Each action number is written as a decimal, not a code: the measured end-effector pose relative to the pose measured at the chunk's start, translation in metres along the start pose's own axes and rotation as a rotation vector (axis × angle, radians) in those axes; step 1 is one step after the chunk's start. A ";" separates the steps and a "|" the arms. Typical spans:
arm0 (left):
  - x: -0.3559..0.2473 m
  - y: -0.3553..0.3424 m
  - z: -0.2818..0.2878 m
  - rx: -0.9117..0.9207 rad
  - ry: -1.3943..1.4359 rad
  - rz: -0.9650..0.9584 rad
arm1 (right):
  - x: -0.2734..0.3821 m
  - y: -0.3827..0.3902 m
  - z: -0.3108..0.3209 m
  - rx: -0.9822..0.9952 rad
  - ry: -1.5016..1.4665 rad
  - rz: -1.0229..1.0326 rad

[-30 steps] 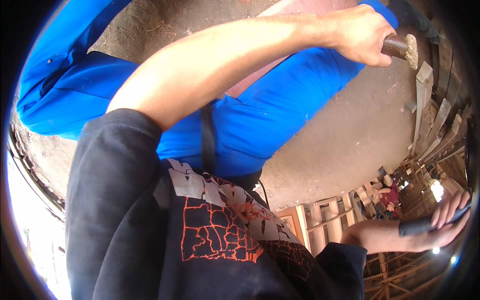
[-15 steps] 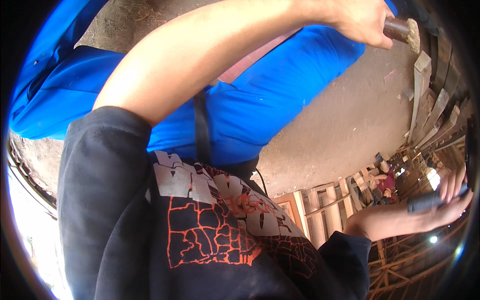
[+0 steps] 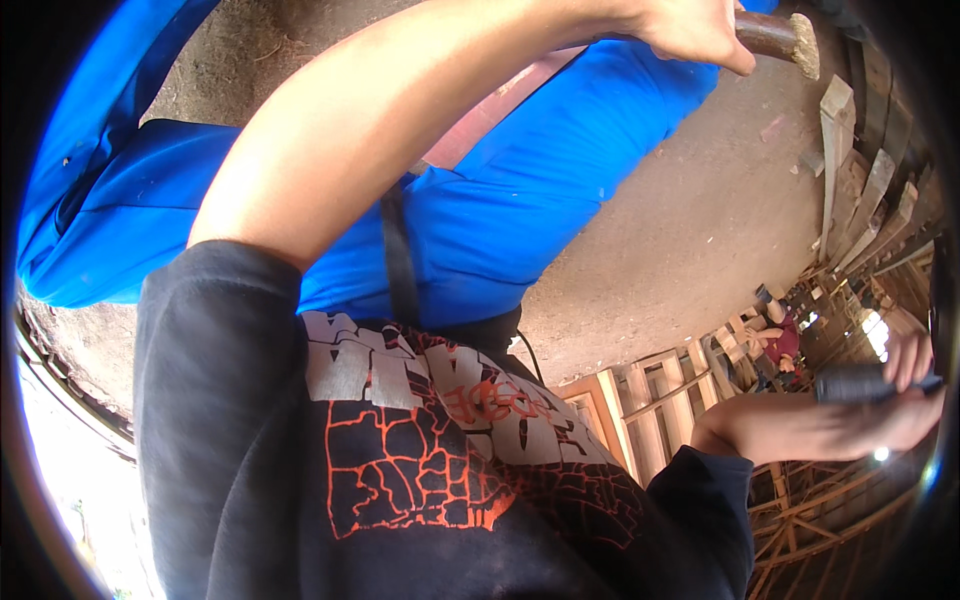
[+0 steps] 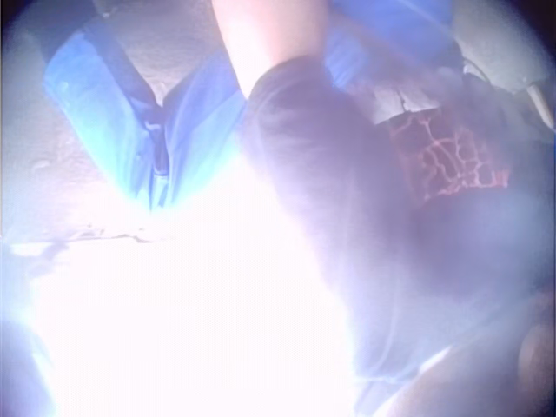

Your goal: The person sits on the ground and uses a chisel and hammer to carve a rectangular recess into a pink wooden plank. They repeatedly strike the chisel to remove wood chips and clear the debris from the carved area.

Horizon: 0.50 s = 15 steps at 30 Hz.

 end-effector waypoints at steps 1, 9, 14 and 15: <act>0.009 0.001 0.000 -0.005 -0.008 0.049 | -0.024 0.005 0.001 -0.312 0.097 0.052; 0.014 0.003 0.014 -0.060 -0.024 0.032 | -0.133 0.027 -0.048 -0.209 -0.166 -0.591; 0.010 0.000 0.009 -0.034 0.047 0.003 | -0.039 0.000 -0.029 0.101 -0.382 -0.072; 0.008 0.001 0.010 -0.031 0.020 0.025 | -0.040 -0.003 -0.007 -0.055 -0.104 -0.071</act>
Point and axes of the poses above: each hand's wrist, its own y-axis away from the middle knuckle, its own z-axis out of the back of the hand, x = y × z, the point moved 10 cm from there along -y, towards the middle knuckle, and after that the axes turned 9 degrees about -z, right-handed, at the moved point
